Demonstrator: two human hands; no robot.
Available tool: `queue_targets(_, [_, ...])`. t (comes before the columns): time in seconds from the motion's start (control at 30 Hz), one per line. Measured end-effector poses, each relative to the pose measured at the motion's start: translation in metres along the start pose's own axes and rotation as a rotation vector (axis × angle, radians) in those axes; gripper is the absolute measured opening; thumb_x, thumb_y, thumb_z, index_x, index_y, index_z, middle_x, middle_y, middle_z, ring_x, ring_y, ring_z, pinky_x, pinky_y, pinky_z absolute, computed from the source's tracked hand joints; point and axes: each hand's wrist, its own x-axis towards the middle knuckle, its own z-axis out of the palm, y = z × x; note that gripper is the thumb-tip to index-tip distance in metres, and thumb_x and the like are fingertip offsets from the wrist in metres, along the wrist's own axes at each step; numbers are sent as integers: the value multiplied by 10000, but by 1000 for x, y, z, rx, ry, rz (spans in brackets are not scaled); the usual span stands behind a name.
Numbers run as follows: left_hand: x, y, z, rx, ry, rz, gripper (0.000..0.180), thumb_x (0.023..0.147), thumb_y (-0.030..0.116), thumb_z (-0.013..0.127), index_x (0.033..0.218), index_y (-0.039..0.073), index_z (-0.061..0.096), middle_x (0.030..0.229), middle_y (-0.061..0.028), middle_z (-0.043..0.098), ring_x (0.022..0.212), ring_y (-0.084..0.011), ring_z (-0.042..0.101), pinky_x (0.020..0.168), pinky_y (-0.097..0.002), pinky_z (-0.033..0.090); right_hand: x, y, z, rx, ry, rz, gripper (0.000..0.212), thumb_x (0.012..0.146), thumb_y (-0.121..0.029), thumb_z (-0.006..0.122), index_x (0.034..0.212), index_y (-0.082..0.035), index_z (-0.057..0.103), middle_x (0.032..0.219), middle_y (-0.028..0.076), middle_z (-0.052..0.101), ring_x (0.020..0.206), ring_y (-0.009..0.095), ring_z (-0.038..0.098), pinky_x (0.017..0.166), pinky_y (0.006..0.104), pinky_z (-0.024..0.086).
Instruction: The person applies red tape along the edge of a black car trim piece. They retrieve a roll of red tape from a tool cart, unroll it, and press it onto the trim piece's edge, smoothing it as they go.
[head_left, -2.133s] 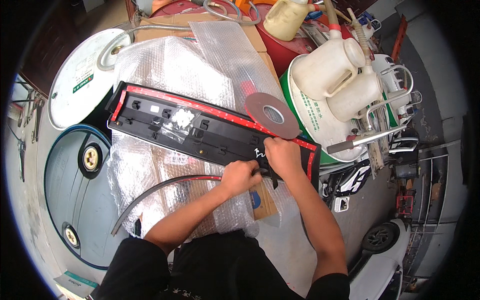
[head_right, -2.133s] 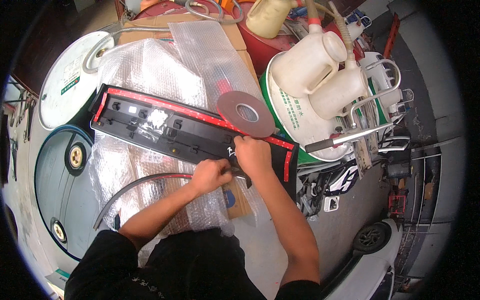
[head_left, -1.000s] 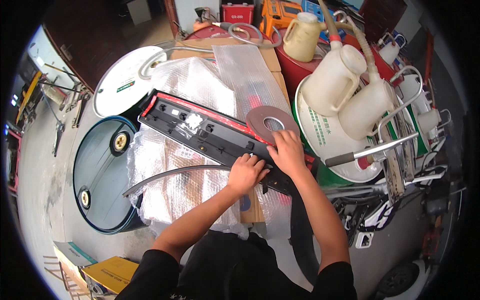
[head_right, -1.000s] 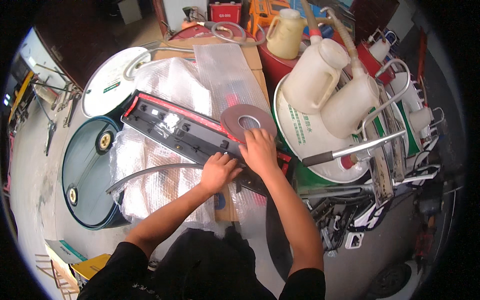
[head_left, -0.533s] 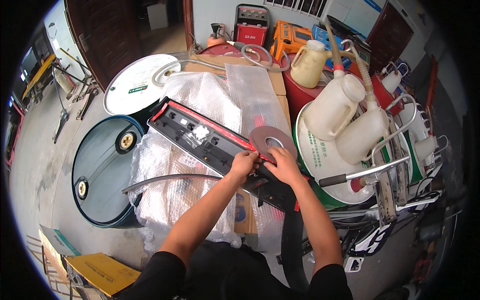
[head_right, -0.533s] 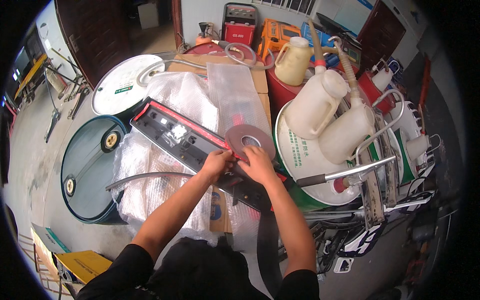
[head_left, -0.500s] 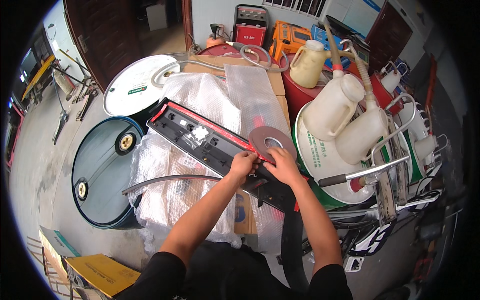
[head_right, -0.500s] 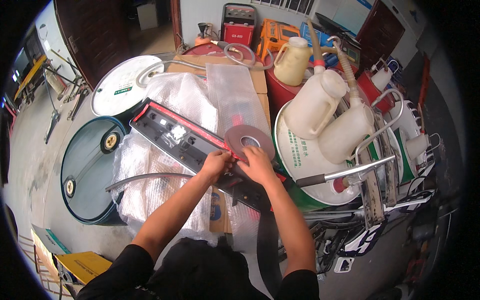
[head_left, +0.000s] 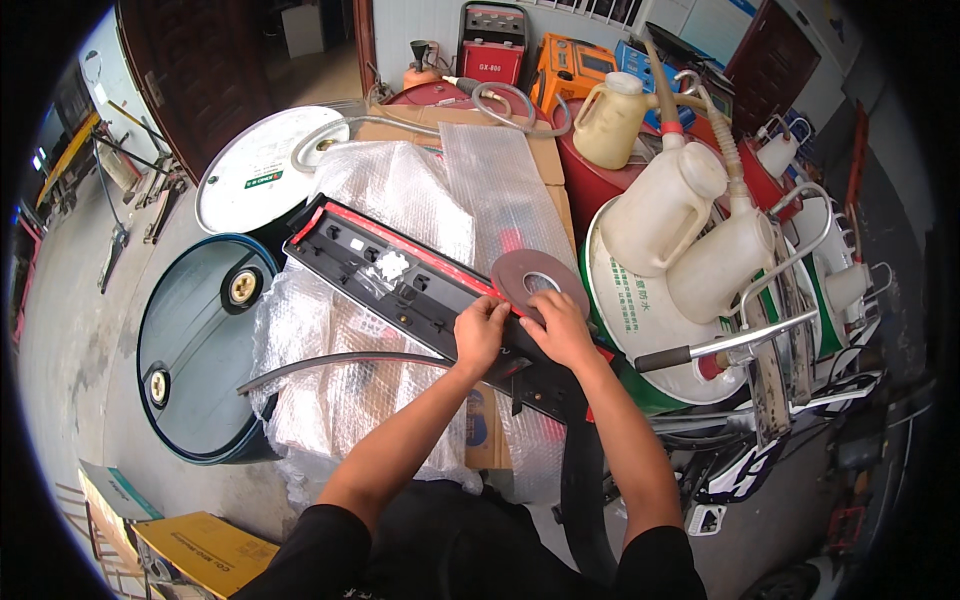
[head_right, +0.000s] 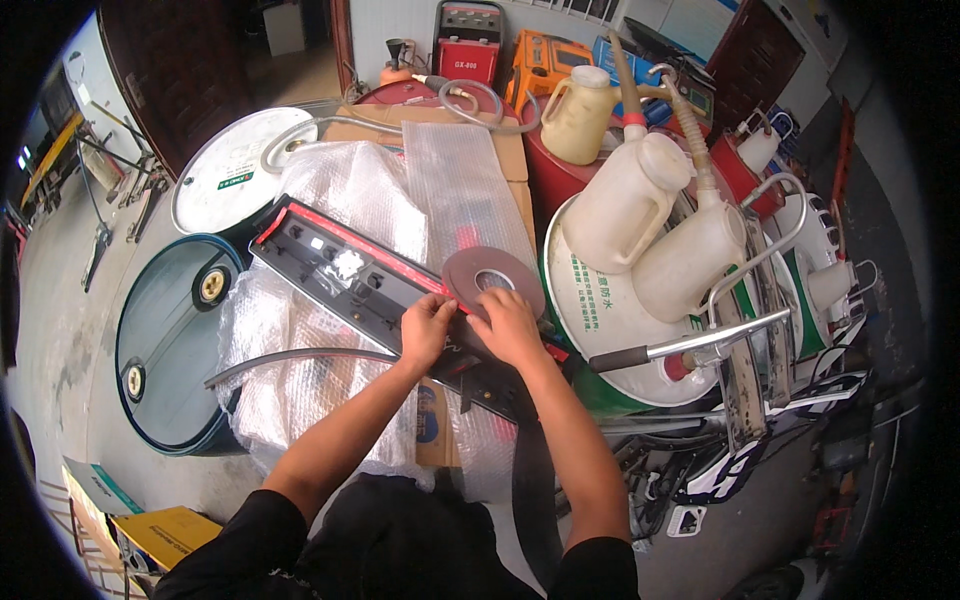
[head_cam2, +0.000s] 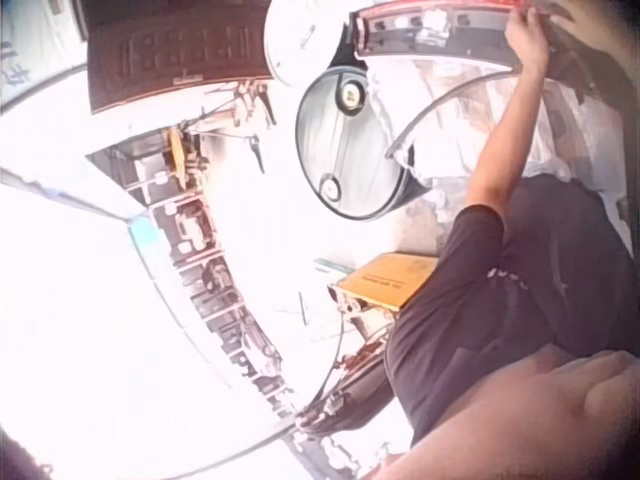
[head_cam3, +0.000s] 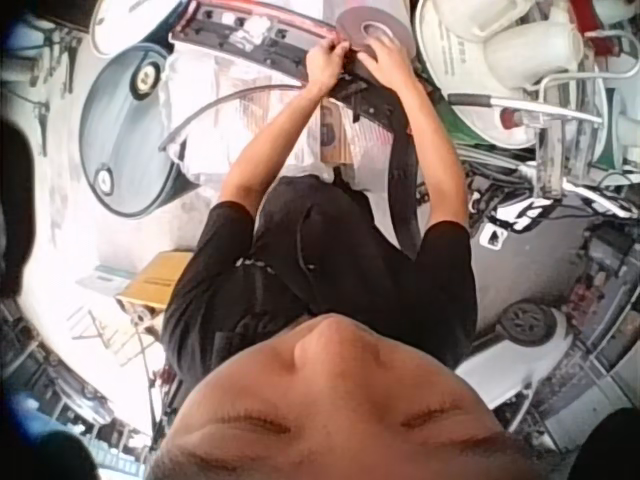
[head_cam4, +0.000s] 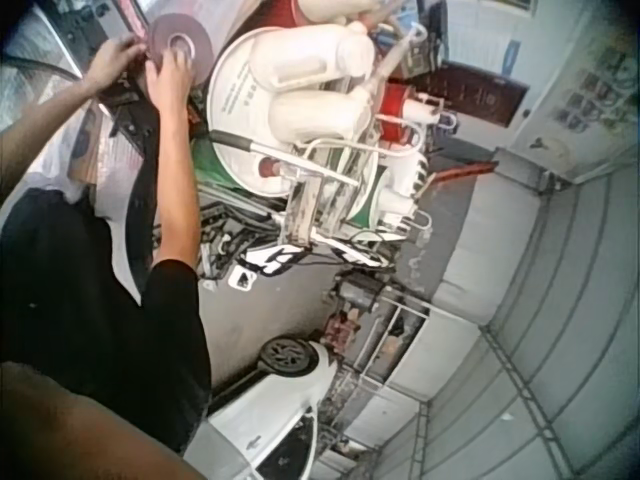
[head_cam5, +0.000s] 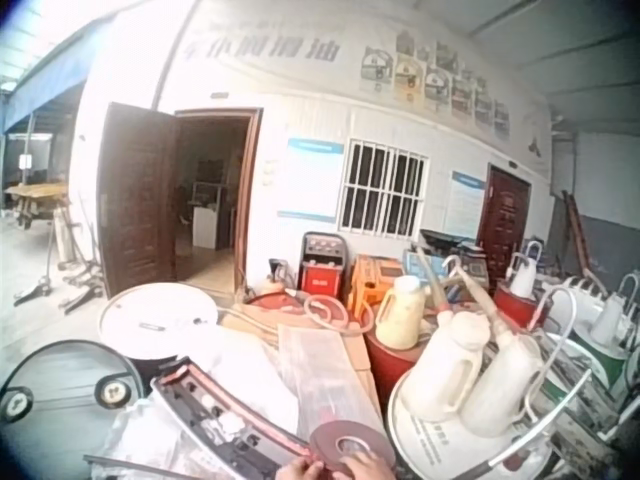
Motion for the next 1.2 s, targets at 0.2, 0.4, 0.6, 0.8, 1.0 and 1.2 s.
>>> queue_targets(0.2, [1, 0, 1, 30, 46, 27, 249, 905, 267, 685, 928, 20, 705, 804, -160, 705, 745, -313, 698, 714, -391, 526, 5, -3, 7, -43, 32, 45, 337, 834, -291, 729, 1061, -58, 638, 1065, 136, 628, 1023, 375, 577, 896, 489, 450])
queue_targets(0.4, [5, 2, -1, 26, 20, -3, 290, 909, 298, 688, 911, 8, 692, 794, -177, 695, 732, -321, 693, 696, -398, 524, 21, -2, 11, -111, -2, 143, 379, 817, -355, 734, 988, -37, 617, 994, 176, 653, 986, 399, 600, 877, 517, 452])
queue_targets(0.6, [-8, 11, -39, 17, 93, 111, 295, 927, 290, 659, 920, -5, 682, 821, -195, 682, 757, -327, 683, 695, -417, 517, 43, -24, 26, -184, -20, 185, 382, 827, -365, 704, 988, -29, 615, 957, 210, 683, 883, 416, 656, 803, 533, 484])
queue_targets(0.8, [-95, 14, -155, 169, -23, 225, 196, 929, 218, 648, 968, 28, 671, 899, -166, 665, 785, -353, 659, 704, -422, 521, 68, 11, 13, -174, 82, 114, 361, 878, -290, 670, 1109, -30, 575, 1028, 218, 663, 989, 420, 623, 867, 510, 466])
queue_targets(1.0, [-156, -63, -281, 334, 483, -52, 171, 919, 143, 635, 1033, 23, 679, 902, -159, 699, 775, -262, 685, 716, -363, 537, 103, 40, 54, -114, -74, 61, 483, 894, -274, 673, 1236, 17, 495, 1215, 243, 598, 1135, 435, 552, 1004, 489, 413])
queue_targets(1.2, [-172, -97, -364, -78, 751, -406, 315, 917, 122, 601, 1179, -52, 593, 948, -108, 700, 728, -146, 651, 599, -278, 515, 94, -151, 87, 188, -197, -171, 401, 820, -199, 703, 1147, 12, 606, 1085, 229, 637, 1031, 406, 589, 916, 500, 458])
